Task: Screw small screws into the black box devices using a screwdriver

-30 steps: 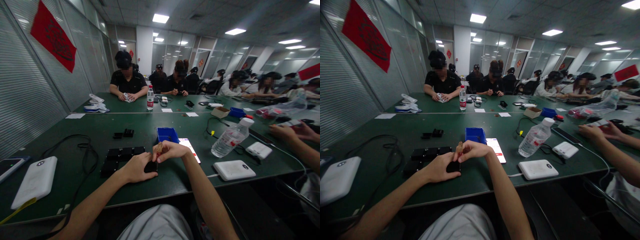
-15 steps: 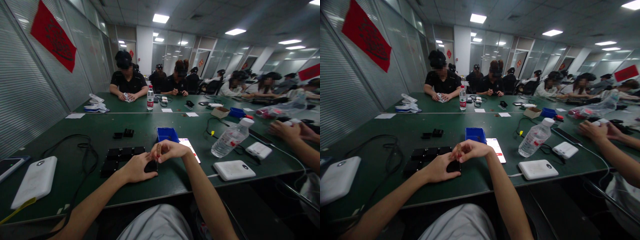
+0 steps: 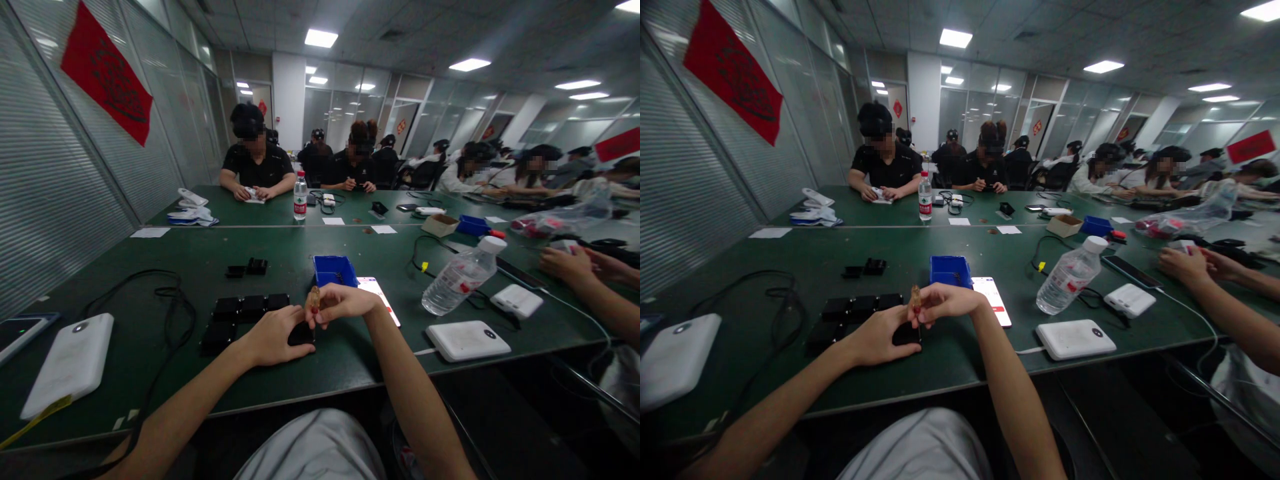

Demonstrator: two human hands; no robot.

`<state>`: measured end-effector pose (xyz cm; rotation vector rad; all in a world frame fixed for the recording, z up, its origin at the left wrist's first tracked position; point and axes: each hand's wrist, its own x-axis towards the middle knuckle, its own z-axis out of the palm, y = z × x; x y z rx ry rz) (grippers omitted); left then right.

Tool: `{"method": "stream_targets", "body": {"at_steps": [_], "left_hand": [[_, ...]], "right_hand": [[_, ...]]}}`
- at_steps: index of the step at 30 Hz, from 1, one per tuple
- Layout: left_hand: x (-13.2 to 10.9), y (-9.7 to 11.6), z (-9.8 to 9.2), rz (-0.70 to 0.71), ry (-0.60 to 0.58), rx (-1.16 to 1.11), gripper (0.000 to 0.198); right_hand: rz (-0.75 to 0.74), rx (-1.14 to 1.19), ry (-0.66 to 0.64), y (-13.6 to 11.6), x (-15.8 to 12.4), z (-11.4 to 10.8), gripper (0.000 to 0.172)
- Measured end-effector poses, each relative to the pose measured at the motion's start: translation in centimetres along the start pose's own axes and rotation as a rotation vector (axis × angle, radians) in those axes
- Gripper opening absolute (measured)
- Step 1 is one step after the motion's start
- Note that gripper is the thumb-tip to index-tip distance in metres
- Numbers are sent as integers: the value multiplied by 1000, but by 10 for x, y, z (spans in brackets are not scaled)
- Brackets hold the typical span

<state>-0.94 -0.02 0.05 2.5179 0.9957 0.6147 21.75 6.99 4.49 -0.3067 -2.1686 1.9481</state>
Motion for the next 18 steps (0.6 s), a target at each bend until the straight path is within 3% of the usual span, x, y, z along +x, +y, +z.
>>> {"method": "stream_targets", "body": {"at_steps": [9,14,18], "left_hand": [[0,-2,3,1,13,17,38],[0,-3,3,15,12,21,38],[0,-1,1,-28,23,11,45]], "right_hand": [[-125,-211,-9,-5,2,1,31],[-108,-190,4,-9,0,3,27],[-52,-47,31,-6,0,3,42]]}}
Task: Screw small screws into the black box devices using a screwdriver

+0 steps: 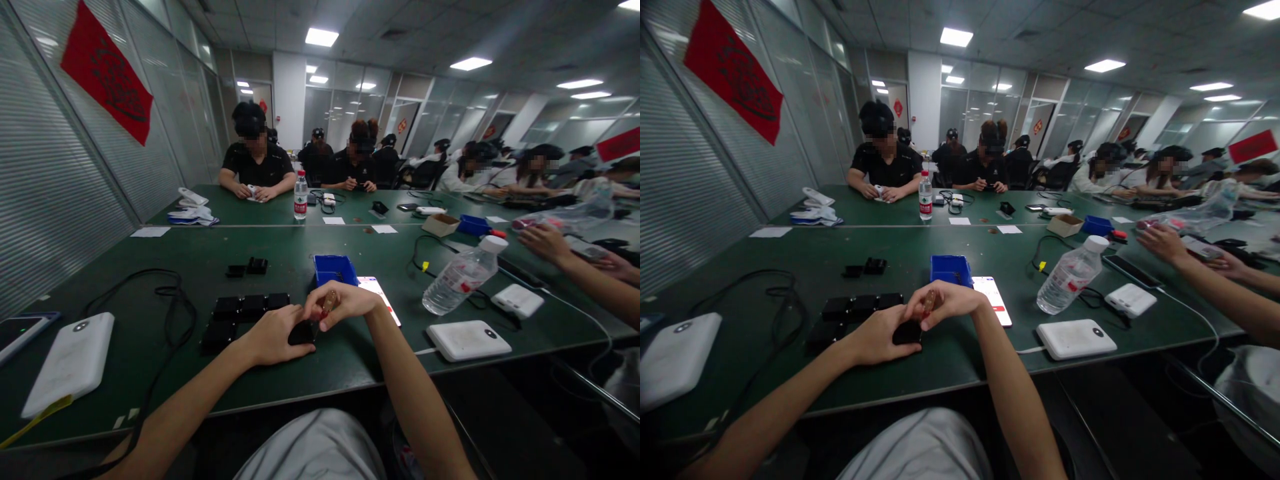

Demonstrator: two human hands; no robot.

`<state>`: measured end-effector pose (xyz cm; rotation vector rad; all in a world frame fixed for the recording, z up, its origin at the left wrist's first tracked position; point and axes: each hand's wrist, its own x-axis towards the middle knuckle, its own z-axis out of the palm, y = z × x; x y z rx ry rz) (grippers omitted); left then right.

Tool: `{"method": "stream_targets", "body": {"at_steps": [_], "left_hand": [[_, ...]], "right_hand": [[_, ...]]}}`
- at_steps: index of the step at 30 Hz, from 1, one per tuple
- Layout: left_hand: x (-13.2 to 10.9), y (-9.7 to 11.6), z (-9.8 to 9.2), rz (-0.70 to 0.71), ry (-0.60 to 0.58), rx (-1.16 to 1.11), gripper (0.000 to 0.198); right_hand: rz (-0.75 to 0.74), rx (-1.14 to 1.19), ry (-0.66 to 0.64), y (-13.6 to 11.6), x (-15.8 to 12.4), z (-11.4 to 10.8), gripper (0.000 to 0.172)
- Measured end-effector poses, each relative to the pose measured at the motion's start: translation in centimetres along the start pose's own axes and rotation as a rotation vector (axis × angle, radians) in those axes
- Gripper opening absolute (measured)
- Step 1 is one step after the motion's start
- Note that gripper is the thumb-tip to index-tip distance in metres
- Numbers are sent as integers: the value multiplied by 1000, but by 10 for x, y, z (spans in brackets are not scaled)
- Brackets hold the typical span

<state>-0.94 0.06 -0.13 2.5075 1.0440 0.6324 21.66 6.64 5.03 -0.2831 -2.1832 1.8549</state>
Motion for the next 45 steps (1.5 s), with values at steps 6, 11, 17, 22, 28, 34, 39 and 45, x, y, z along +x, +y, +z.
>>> {"method": "stream_targets", "body": {"at_steps": [6,11,17,22,28,34,39,45], "left_hand": [[0,3,-2,-39,-19,8,43],[0,1,0,-45,-29,39,43],[0,0,2,-23,-6,45,39],[0,2,1,-40,8,27,39],[1,3,-1,-40,-11,24,39],[0,1,1,5,-4,31,38],[-1,1,2,37,26,61,38],[-1,2,4,112,70,92,32]], "right_hand": [[20,93,12,4,0,0,50],[36,117,4,5,-1,-1,51],[44,121,-6,4,-1,-1,47],[25,92,-23,2,-1,-1,42],[-4,77,-23,4,-2,-1,42],[-8,80,-26,7,-1,-2,36],[-12,71,-36,7,0,-2,37],[-10,93,-36,7,0,-2,36]]}}
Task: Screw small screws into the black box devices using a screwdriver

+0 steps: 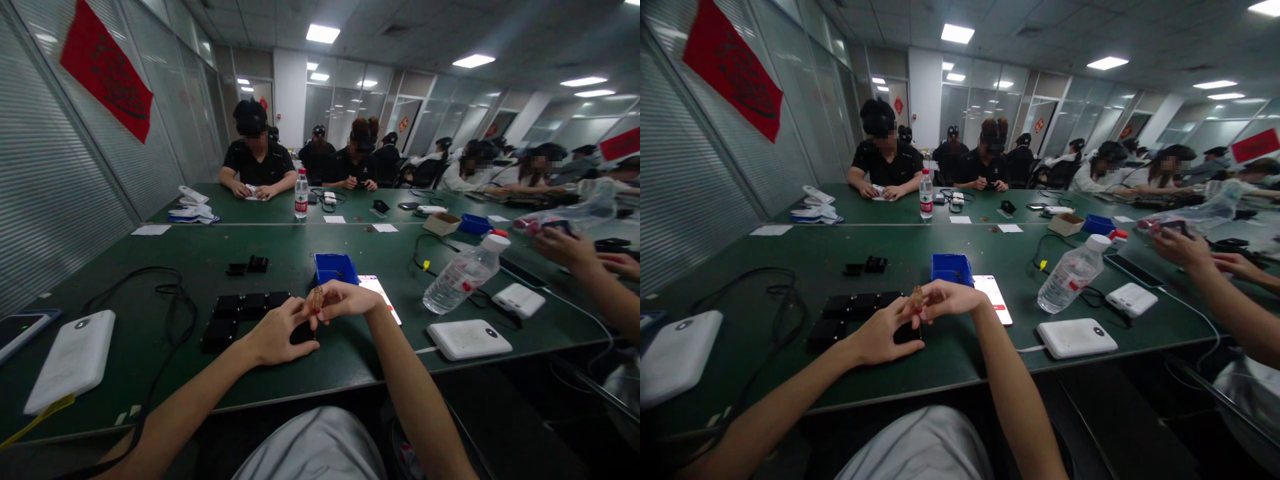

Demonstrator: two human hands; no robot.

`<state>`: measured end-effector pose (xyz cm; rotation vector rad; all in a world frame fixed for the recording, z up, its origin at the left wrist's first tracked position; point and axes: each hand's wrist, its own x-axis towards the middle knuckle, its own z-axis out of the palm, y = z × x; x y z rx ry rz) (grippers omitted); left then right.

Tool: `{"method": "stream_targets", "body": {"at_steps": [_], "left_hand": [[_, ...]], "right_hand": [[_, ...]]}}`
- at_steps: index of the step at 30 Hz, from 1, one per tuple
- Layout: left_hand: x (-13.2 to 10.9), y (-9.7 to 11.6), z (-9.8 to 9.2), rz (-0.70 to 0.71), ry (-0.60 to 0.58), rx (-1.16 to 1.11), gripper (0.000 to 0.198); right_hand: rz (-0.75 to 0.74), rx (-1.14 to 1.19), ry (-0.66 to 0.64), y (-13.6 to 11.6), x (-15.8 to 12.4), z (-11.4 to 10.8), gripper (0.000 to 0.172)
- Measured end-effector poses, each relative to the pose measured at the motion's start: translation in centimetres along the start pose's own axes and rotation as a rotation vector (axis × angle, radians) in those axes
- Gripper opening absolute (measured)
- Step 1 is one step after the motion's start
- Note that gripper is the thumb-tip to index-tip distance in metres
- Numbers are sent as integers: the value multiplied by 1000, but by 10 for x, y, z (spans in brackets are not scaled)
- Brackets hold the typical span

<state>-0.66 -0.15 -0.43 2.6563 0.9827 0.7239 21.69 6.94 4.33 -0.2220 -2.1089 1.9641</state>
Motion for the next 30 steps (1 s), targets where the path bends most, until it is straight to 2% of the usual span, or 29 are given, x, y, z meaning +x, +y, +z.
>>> {"method": "stream_targets", "body": {"at_steps": [10,21,30], "left_hand": [[-1,1,6,42,8,-69,22],[0,3,3,-1,-41,-60,23],[-1,3,3,-7,-26,-125,20]], "right_hand": [[-13,-8,-15,1,2,1,38],[-35,-126,21,-6,4,3,28],[-4,-38,93,2,1,1,44]]}}
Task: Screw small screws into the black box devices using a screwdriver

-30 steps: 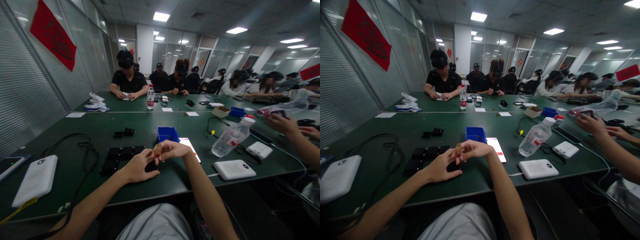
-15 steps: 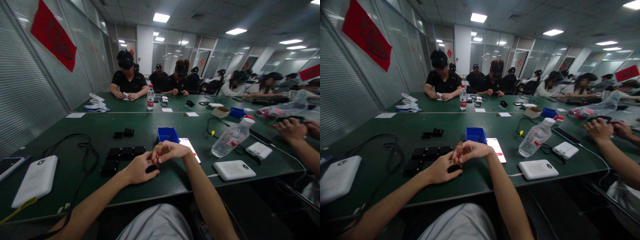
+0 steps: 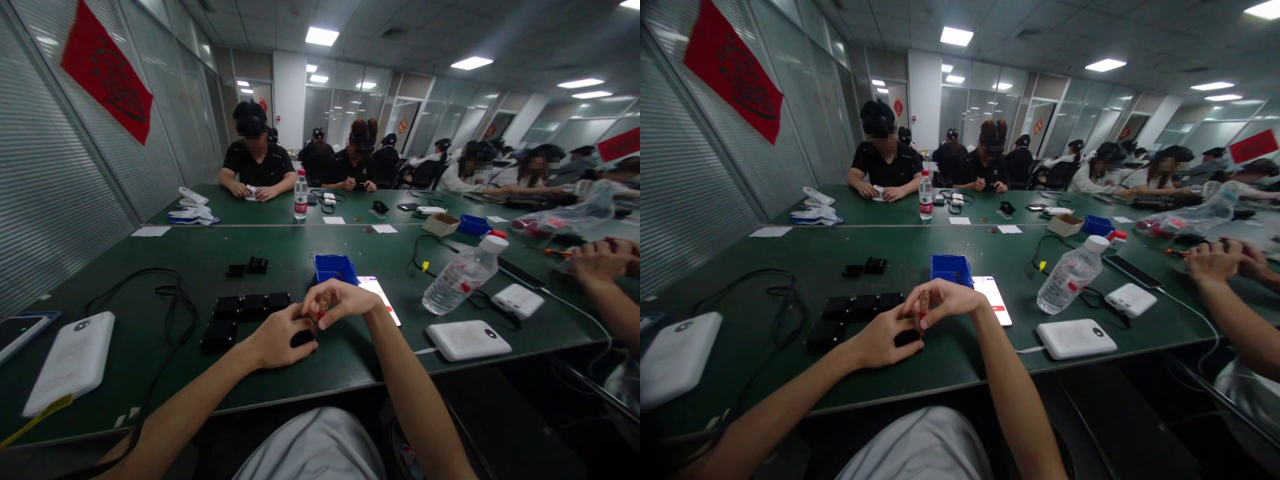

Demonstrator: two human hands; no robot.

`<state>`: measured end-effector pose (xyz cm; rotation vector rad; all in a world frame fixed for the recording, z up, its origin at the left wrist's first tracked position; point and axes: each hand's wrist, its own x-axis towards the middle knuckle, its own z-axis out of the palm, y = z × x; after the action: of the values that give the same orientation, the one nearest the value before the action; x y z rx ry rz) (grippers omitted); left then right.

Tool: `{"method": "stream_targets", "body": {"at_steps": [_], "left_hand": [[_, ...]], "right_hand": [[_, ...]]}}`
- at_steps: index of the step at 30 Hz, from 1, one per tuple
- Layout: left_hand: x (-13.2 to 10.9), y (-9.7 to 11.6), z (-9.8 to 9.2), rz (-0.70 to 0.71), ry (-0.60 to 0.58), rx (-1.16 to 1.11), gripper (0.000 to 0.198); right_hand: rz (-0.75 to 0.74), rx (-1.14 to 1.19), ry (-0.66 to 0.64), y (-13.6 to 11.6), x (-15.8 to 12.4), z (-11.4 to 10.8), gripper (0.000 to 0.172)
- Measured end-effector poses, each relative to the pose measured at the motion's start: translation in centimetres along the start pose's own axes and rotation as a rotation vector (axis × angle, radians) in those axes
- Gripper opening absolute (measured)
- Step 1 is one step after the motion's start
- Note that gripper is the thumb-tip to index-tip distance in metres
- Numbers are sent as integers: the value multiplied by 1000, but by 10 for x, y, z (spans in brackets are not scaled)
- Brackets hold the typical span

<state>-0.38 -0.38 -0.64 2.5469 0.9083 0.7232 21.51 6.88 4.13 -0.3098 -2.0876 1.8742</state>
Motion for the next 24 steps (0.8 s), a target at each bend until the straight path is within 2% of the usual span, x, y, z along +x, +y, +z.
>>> {"method": "stream_targets", "body": {"at_steps": [12,20,24], "left_hand": [[0,0,0,-35,-16,-32,26],[0,0,1,-39,-20,-87,18],[1,2,0,-35,-18,-94,12]], "right_hand": [[31,21,-17,-3,0,1,45],[26,42,-30,-3,-1,1,46],[-16,18,19,-7,0,1,38]]}}
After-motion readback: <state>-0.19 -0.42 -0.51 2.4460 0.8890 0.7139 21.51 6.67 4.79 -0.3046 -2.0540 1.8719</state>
